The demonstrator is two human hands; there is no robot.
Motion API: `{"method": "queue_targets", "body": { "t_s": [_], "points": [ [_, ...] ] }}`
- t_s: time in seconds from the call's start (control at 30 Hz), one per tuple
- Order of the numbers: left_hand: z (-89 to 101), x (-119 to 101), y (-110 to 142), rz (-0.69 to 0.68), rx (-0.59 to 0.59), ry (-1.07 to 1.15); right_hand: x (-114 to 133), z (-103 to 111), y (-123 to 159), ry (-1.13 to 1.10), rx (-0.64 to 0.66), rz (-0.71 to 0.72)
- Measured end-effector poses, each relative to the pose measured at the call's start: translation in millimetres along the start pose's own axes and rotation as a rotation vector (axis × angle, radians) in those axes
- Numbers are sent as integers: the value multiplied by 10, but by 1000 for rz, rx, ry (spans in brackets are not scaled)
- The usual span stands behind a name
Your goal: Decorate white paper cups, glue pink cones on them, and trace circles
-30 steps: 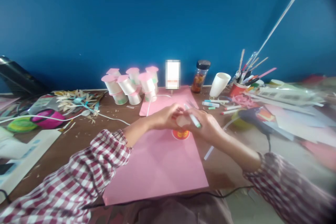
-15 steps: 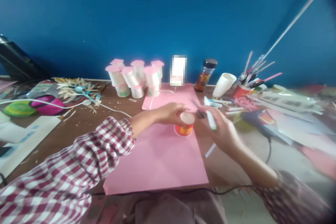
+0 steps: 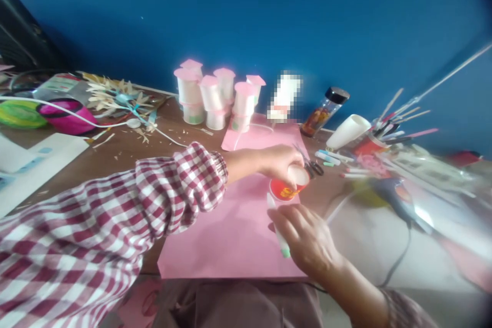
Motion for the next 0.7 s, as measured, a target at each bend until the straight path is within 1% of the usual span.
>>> {"method": "queue_targets", "body": {
  "t_s": [0.13, 0.27, 0.47, 0.7],
  "points": [
    [3, -6, -3, -44, -22, -15, -45, -246, -87, 76, 81, -21],
    [-12, 29, 2, -9, -5, 5, -101, -383, -130, 137, 128, -50],
    [-5, 24, 8, -7, -8, 6, -140, -470, -154, 192, 135, -71],
    [-9, 21, 7, -3, 5, 1, -159, -461, -148, 214, 126, -69]
  ]
}}
Point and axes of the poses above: each hand's wrist, its own y-axis away from the middle knuckle, its own z-axis out of the back of the hand, x = y × z, the point moved 10 cm from there along -y, towards the middle knuckle, and after that the axes turned 9 degrees about z, right-handed, at the moved point
